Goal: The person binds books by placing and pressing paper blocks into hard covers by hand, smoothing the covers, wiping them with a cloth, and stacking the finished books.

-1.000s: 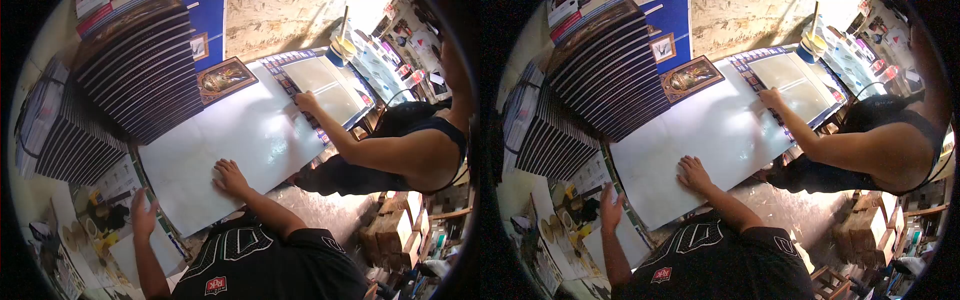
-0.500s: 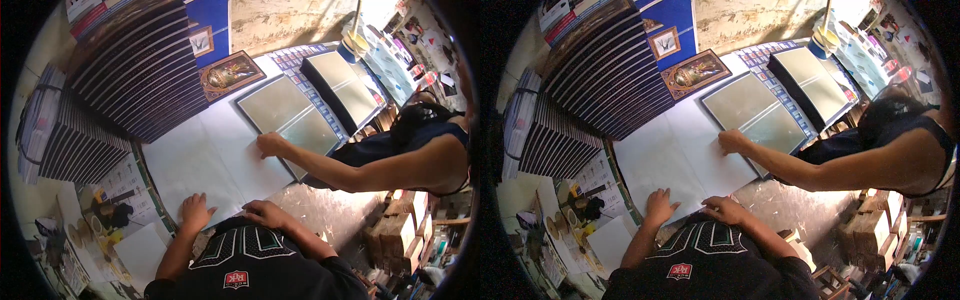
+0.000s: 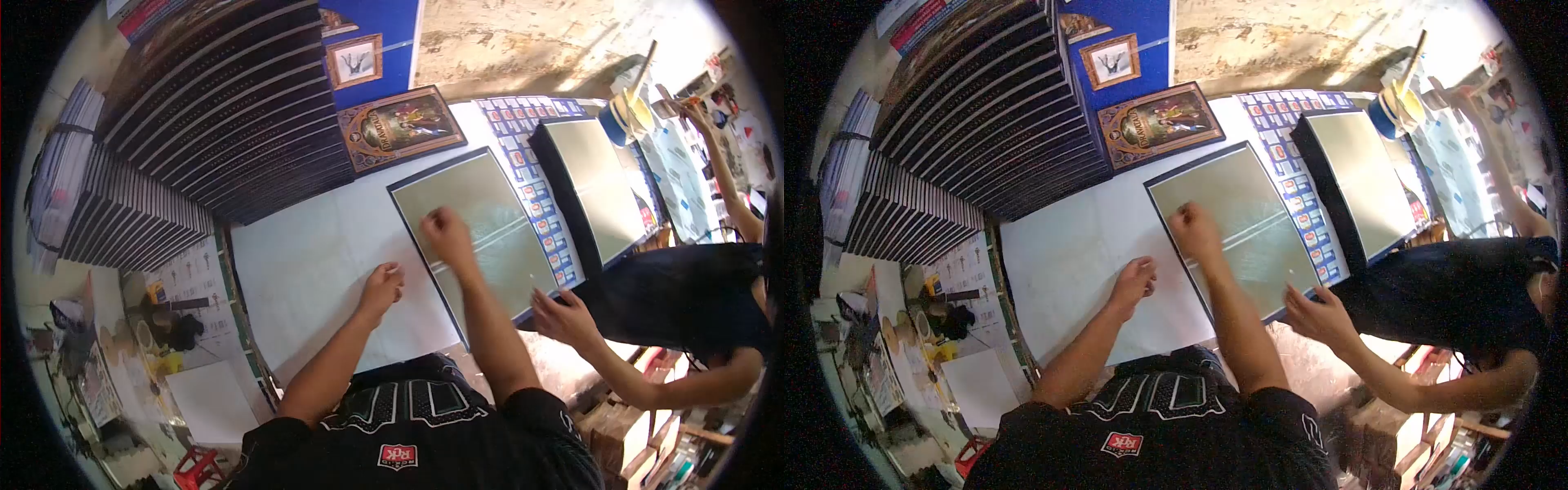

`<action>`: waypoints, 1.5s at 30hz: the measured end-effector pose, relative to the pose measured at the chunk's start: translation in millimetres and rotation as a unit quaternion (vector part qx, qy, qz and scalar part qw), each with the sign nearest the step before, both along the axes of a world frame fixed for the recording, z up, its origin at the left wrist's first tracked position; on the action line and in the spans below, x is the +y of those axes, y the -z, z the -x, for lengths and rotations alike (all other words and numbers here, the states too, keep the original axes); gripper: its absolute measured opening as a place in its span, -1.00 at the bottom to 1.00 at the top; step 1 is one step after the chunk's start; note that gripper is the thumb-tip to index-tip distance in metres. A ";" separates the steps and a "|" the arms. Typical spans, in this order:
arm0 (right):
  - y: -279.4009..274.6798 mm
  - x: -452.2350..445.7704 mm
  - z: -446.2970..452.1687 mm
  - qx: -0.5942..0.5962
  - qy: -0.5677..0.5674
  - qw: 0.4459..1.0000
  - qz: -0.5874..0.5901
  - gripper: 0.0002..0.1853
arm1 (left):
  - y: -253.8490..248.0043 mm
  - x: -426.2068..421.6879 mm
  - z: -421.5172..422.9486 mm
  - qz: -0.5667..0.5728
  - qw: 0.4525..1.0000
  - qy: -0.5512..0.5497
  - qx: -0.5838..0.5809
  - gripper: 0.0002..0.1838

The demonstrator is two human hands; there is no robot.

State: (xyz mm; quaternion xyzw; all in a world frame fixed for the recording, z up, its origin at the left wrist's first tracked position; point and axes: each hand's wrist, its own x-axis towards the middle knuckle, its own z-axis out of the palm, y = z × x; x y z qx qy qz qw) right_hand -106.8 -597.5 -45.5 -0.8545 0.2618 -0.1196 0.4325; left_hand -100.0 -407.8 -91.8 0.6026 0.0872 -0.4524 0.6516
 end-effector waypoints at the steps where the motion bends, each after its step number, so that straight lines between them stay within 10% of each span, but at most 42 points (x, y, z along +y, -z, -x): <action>1: 25.8 -41.2 -23.2 0.020 0.010 1.000 0.020 -0.70 | -6.1 -11.7 -2.7 -0.006 1.000 -0.004 -0.013 -0.47; 7: 62.1 -261.2 -18.1 0.211 0.095 0.926 0.297 -0.45 | 2.3 -50.9 -29.0 0.024 0.996 -0.074 0.042 -0.71; 11: 115.6 -323.0 -3.8 0.307 0.014 0.927 0.214 -0.33 | 15.6 -62.7 -41.5 0.096 0.979 -0.122 0.128 -0.80; 19: 63.1 -235.7 46.1 0.215 0.004 0.975 -0.055 -0.87 | -0.1 -20.0 -44.8 0.052 0.986 -0.141 0.065 -0.84; 33: 98.0 20.7 -73.1 -0.033 -0.127 0.989 -0.065 -0.72 | -36.6 220.4 -115.0 -0.161 0.925 -0.246 -0.241 -0.64; 40: 46.8 31.6 -44.5 -0.058 -0.120 0.986 0.101 -0.79 | -127.4 375.2 -9.5 -0.321 0.695 -0.319 -0.559 -0.86; 45: -1.8 162.7 -12.0 -0.074 -0.201 0.969 0.123 -0.87 | -138.6 528.5 137.5 -0.601 0.521 -0.401 -0.454 -0.89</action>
